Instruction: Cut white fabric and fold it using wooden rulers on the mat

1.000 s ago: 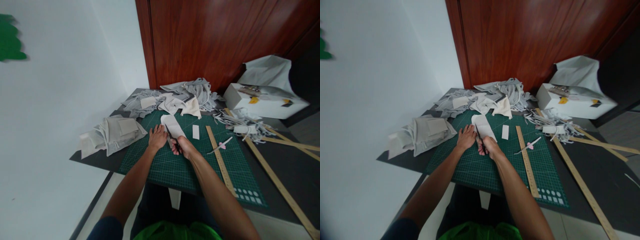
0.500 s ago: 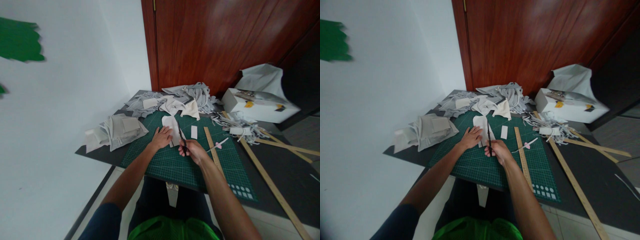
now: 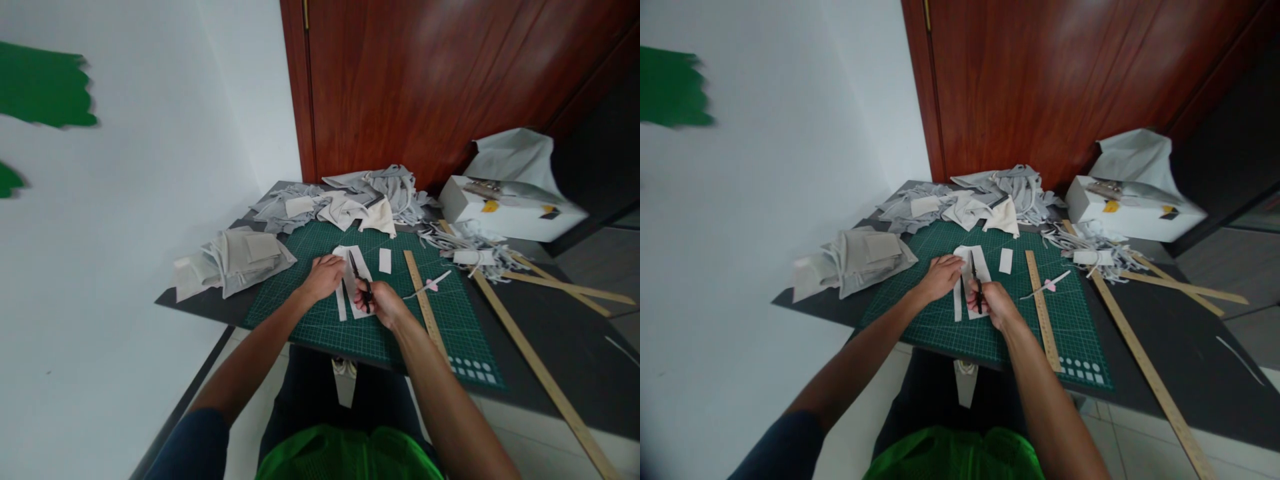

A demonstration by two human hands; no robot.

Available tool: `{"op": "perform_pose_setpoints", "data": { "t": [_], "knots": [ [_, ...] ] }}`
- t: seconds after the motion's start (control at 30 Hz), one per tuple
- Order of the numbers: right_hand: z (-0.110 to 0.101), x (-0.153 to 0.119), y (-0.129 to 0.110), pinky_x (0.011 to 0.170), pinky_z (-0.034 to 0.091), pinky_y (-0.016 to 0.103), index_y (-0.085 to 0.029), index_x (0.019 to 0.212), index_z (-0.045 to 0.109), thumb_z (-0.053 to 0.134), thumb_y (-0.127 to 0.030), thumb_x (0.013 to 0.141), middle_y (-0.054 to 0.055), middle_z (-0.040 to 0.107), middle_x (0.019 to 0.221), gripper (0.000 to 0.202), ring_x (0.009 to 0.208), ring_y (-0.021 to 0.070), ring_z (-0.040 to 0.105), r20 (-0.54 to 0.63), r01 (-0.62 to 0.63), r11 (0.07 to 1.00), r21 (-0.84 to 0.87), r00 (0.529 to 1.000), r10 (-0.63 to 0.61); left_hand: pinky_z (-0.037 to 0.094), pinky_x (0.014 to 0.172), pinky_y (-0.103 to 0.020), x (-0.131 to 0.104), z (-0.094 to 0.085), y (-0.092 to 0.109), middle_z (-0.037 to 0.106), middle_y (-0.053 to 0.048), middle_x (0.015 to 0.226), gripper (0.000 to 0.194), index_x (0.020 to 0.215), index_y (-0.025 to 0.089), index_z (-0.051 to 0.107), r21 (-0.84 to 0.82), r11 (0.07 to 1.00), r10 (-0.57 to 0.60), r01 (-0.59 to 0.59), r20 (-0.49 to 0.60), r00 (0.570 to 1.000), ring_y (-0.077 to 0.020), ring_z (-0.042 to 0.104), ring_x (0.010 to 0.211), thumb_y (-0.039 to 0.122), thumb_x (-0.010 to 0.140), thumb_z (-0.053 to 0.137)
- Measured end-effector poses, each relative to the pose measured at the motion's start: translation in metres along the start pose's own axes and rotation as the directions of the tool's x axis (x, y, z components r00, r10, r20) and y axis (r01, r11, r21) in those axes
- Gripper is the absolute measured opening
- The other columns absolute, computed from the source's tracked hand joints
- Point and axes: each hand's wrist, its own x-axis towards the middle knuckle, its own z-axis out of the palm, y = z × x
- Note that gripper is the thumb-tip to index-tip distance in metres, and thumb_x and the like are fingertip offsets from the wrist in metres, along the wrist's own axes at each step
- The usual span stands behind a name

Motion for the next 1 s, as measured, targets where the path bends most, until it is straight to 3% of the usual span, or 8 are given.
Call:
{"op": "perform_pose_setpoints", "data": {
  "t": [0.13,0.23,0.53,0.77,1.0],
  "knots": [
    [0.003,-0.002,0.005,0.04,0.04,0.018,-0.016,0.066,0.063,0.065,-0.025,0.095,0.003,0.063,0.056,0.03,0.043,0.0097,0.055,0.01,-0.021,1.0,0.003,1.0,0.021,0.036,0.124,-0.049,0.032,-0.002,-0.025,0.051,-0.003,0.167,0.049,0.149,0.028,0.063,0.032,0.998,-0.049,0.048,0.038,0.998,-0.023,0.038,0.157,0.025,0.106,0.039],
    [0.006,-0.005,0.008,0.038,0.038,0.019,-0.015,0.064,0.062,0.061,-0.026,0.097,0.004,0.063,0.054,0.034,0.041,0.0106,0.057,0.009,-0.036,0.999,-0.04,0.999,0.036,0.035,0.125,-0.052,0.041,0.007,-0.036,0.045,-0.002,0.171,0.052,0.154,0.029,0.058,0.047,0.988,-0.15,0.149,0.031,0.988,-0.0251,0.033,0.161,0.027,0.105,0.042],
    [0.013,-0.016,0.014,0.035,0.034,0.019,-0.015,0.065,0.062,0.055,-0.027,0.102,0.003,0.063,0.053,0.039,0.038,0.0106,0.058,0.009,-0.101,0.989,-0.11,0.995,0.103,0.034,0.126,-0.05,0.04,0.025,-0.041,0.05,-0.009,0.168,0.049,0.15,0.019,0.061,0.044,0.973,-0.228,0.228,-0.008,0.974,-0.0255,0.041,0.157,0.03,0.106,0.039],
    [0.017,-0.028,0.019,0.034,0.034,0.018,-0.015,0.067,0.062,0.054,-0.031,0.104,0.004,0.064,0.053,0.041,0.038,0.0115,0.06,0.015,-0.135,0.985,-0.103,0.99,0.137,0.034,0.126,-0.05,0.041,0.026,-0.043,0.052,-0.009,0.166,0.049,0.148,0.022,0.061,0.048,0.976,-0.214,0.215,-0.011,0.977,-0.0251,0.043,0.155,0.025,0.107,0.035],
    [0.026,-0.015,0.02,0.036,0.038,0.019,-0.016,0.066,0.061,0.055,-0.033,0.103,0.004,0.064,0.053,0.041,0.039,0.0113,0.059,-0.01,-0.141,0.987,-0.078,0.99,0.141,0.032,0.126,-0.05,0.041,0.027,-0.043,0.051,-0.01,0.167,0.05,0.15,0.02,0.059,0.038,0.976,-0.214,0.214,-0.008,0.977,-0.0256,0.042,0.156,0.024,0.108,0.033]
  ]
}}
